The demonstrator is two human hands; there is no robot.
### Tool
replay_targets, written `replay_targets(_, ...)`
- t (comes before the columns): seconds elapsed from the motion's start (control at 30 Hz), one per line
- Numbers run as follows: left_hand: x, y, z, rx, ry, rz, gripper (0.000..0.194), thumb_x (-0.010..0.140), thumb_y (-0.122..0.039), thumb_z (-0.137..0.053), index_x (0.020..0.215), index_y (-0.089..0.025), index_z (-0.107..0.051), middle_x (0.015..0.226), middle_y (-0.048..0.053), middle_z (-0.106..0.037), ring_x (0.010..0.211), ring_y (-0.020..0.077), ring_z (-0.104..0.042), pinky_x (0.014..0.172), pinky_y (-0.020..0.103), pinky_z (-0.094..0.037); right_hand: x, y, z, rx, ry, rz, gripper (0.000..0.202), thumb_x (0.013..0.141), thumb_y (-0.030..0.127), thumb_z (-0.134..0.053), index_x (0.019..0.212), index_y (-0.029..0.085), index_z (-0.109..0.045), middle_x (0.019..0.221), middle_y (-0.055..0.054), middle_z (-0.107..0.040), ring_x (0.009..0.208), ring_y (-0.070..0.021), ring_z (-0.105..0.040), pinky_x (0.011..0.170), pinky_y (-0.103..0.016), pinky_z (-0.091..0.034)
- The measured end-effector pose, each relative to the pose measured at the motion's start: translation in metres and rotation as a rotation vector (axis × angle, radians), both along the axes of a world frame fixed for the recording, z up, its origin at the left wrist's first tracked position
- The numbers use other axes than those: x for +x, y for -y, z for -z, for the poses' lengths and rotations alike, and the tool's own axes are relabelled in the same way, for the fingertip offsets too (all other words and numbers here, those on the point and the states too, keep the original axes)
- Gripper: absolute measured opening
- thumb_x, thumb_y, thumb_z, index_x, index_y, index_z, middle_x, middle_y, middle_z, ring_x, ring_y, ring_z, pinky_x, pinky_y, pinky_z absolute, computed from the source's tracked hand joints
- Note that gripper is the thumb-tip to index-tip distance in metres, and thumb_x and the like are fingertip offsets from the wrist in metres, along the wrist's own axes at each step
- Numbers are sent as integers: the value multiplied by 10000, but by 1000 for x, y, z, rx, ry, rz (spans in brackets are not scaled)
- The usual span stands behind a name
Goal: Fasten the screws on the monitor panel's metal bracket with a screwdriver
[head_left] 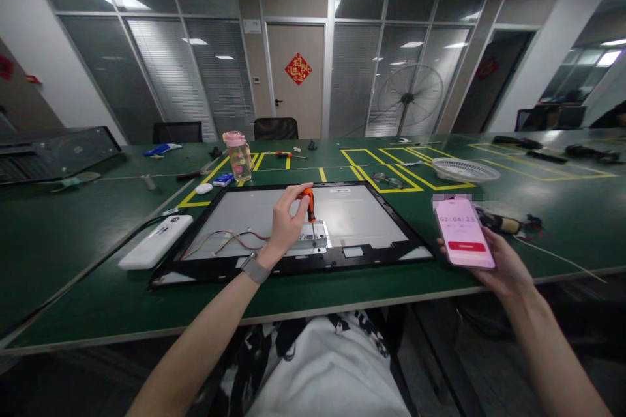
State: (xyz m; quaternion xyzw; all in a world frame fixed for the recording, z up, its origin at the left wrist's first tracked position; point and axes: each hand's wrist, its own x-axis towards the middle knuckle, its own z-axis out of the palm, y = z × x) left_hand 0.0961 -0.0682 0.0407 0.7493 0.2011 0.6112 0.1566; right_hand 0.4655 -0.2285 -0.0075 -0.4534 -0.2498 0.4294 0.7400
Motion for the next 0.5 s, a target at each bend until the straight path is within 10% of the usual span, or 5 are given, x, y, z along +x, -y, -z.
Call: replay_targets(0.5,2,1,1,8,27,-8,187,880,-222,-571,1052,-187,-636,961,47,-618,889,156,-607,820,282,-493,10,-10,2,-159,48,-39,336,869,435,-467,983,212,-691,1126,-204,-674,966,-348,-683,837,-506,-521)
